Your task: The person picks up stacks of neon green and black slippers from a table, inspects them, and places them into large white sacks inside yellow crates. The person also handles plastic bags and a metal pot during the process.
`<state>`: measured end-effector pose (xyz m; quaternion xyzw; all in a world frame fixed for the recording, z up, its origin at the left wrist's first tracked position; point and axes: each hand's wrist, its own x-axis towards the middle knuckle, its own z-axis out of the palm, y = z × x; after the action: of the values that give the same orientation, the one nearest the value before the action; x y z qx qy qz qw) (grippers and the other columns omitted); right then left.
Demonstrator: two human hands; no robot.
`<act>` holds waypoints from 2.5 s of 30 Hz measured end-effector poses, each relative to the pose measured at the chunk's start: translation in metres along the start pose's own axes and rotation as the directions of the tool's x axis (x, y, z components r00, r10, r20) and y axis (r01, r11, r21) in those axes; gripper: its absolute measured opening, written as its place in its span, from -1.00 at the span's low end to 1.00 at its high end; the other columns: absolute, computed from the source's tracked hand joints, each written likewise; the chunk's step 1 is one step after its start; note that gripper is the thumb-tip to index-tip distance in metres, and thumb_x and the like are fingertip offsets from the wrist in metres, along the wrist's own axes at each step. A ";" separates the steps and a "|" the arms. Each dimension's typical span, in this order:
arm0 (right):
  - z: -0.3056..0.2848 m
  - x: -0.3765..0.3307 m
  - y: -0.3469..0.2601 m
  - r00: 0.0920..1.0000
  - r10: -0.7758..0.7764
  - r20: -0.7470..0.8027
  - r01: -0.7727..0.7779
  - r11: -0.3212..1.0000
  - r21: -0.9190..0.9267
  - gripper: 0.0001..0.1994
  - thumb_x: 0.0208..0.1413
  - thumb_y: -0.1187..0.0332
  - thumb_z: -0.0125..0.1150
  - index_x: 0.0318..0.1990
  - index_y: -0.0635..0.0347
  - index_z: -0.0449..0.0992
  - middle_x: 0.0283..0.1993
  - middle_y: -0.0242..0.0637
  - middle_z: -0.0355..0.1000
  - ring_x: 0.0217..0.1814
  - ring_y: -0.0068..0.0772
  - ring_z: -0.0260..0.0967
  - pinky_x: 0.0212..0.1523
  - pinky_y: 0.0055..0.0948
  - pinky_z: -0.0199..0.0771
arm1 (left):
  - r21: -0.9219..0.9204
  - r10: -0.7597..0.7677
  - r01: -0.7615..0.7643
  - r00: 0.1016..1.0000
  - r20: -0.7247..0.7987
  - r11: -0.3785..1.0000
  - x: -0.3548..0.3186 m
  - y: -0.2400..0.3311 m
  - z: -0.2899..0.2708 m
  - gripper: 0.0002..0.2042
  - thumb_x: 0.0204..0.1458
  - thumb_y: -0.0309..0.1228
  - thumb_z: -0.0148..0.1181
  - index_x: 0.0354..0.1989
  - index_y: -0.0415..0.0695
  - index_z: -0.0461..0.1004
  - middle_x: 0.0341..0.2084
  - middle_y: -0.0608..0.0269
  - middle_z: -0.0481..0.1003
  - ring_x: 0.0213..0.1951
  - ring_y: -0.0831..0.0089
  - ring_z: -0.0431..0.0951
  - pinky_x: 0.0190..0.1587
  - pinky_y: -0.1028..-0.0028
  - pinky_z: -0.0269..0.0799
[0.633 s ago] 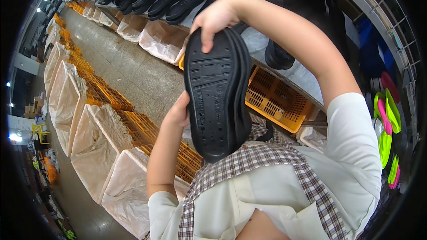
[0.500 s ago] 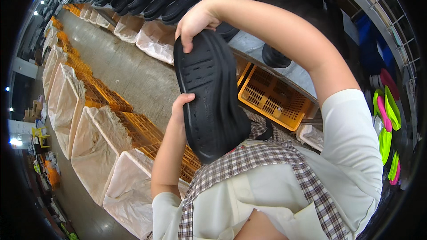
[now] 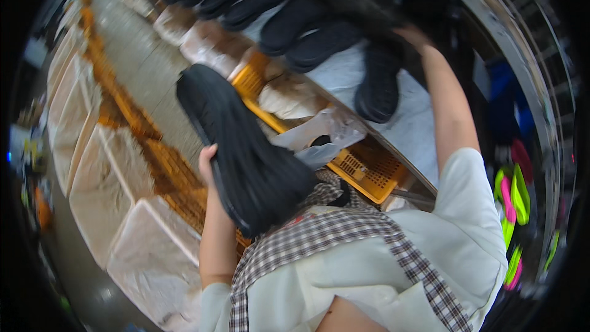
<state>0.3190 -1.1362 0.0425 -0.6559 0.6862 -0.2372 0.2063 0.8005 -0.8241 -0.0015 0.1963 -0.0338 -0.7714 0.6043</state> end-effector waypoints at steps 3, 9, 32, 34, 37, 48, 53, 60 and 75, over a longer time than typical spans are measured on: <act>0.013 -0.012 0.035 0.890 0.273 0.366 -0.391 0.870 0.300 -0.25 -0.05 -0.04 0.24 0.29 0.02 0.16 0.32 -0.19 0.10 0.32 -0.14 0.02 0.23 -0.06 0.01 | 0.001 0.032 -0.032 0.982 -0.188 0.999 -0.006 0.002 0.001 -0.36 -0.15 -0.19 0.00 0.11 -0.39 0.22 -0.02 -0.14 0.40 -0.07 -0.02 0.46 0.08 0.10 0.32; 0.013 -0.034 0.045 0.917 0.291 0.274 -0.382 0.839 0.387 -0.33 0.00 0.12 0.27 0.27 0.04 0.18 0.25 -0.16 0.18 0.29 -0.15 0.07 0.21 -0.12 0.09 | 0.043 0.124 -0.120 0.988 -0.096 0.992 -0.013 0.011 0.001 -0.34 -0.17 -0.18 -0.02 0.13 -0.36 0.23 -0.01 -0.12 0.40 -0.02 0.03 0.45 0.10 0.09 0.32; 0.042 -0.108 -0.282 0.957 -0.227 0.181 -0.013 0.591 0.807 -0.79 0.14 0.32 0.13 -0.13 0.21 0.44 -0.24 -0.38 0.47 -0.24 -0.56 0.45 -0.22 -0.62 0.47 | -0.214 0.539 -0.518 0.841 0.049 0.828 -0.072 0.168 -0.096 -0.57 0.13 -0.27 0.00 0.07 -0.31 0.23 -0.08 0.01 0.35 -0.02 0.21 0.36 0.09 0.27 0.32; 0.065 -0.111 -0.317 0.928 -0.316 0.196 0.015 0.559 0.829 -0.79 0.13 0.30 0.14 -0.15 0.19 0.44 -0.27 -0.41 0.45 -0.26 -0.60 0.43 -0.24 -0.63 0.46 | -0.274 0.496 -0.467 0.867 0.044 0.841 -0.078 0.185 -0.100 -0.51 0.04 -0.17 -0.01 0.04 -0.32 0.29 -0.11 -0.02 0.41 -0.09 0.16 0.45 0.00 0.20 0.41; 0.101 -0.109 -0.371 0.912 -0.318 0.260 -0.032 0.576 0.817 -0.77 0.12 0.29 0.15 -0.14 0.20 0.43 -0.30 -0.42 0.44 -0.28 -0.60 0.43 -0.24 -0.60 0.48 | -0.271 0.418 -0.415 0.907 -0.050 0.869 -0.082 0.210 -0.091 -0.43 -0.08 -0.14 -0.03 0.05 -0.34 0.31 -0.08 -0.06 0.43 -0.08 0.06 0.48 0.00 0.12 0.42; 0.328 -0.064 -0.558 0.472 -0.672 0.570 -0.247 0.520 0.817 -0.80 0.03 0.42 0.22 -0.19 0.25 0.43 -0.29 -0.36 0.47 -0.32 -0.55 0.44 -0.23 -0.57 0.46 | 0.383 0.433 -0.336 0.879 -0.201 0.860 0.011 0.313 -0.120 -0.53 -0.07 -0.49 -0.04 0.10 -0.31 0.26 -0.10 -0.02 0.43 -0.15 0.26 0.53 -0.16 0.39 0.55; 0.447 -0.004 -0.606 0.467 -0.866 0.180 0.705 0.487 0.515 -0.68 -0.01 0.23 0.28 -0.20 0.25 0.42 -0.17 -0.13 0.38 -0.06 -0.38 0.33 -0.01 -0.40 0.32 | 0.240 0.264 -0.225 0.954 -0.145 0.944 0.099 0.401 -0.116 -0.61 0.14 -0.41 -0.04 0.14 -0.26 0.25 -0.06 0.05 0.41 -0.16 0.39 0.52 -0.16 0.49 0.52; 0.520 0.112 -0.696 0.272 -0.832 0.484 0.241 0.546 0.802 -0.55 0.09 0.06 0.15 -0.04 0.23 0.33 -0.13 -0.07 0.40 -0.03 -0.24 0.33 0.00 -0.35 0.30 | 0.249 0.292 -0.221 0.908 -0.299 0.943 0.160 0.533 -0.121 -0.61 0.16 -0.38 -0.04 0.15 -0.25 0.25 -0.05 0.06 0.41 -0.15 0.41 0.51 -0.15 0.51 0.51; 0.732 0.401 -0.975 -0.306 -0.473 0.826 0.182 0.823 0.539 -0.23 -0.13 0.47 0.29 0.29 0.30 0.04 0.09 -0.07 0.32 0.09 -0.38 0.27 0.12 -0.45 0.28 | 0.286 0.203 -0.145 0.961 -0.186 0.947 0.328 0.901 -0.161 -0.60 0.21 -0.32 -0.06 0.18 -0.23 0.23 -0.03 0.08 0.40 -0.14 0.47 0.49 -0.13 0.54 0.49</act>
<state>1.5140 -1.6032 0.0479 -0.7344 0.0348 0.2347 0.6359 1.6203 -1.3458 0.0253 0.3547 -0.0908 -0.6774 0.6380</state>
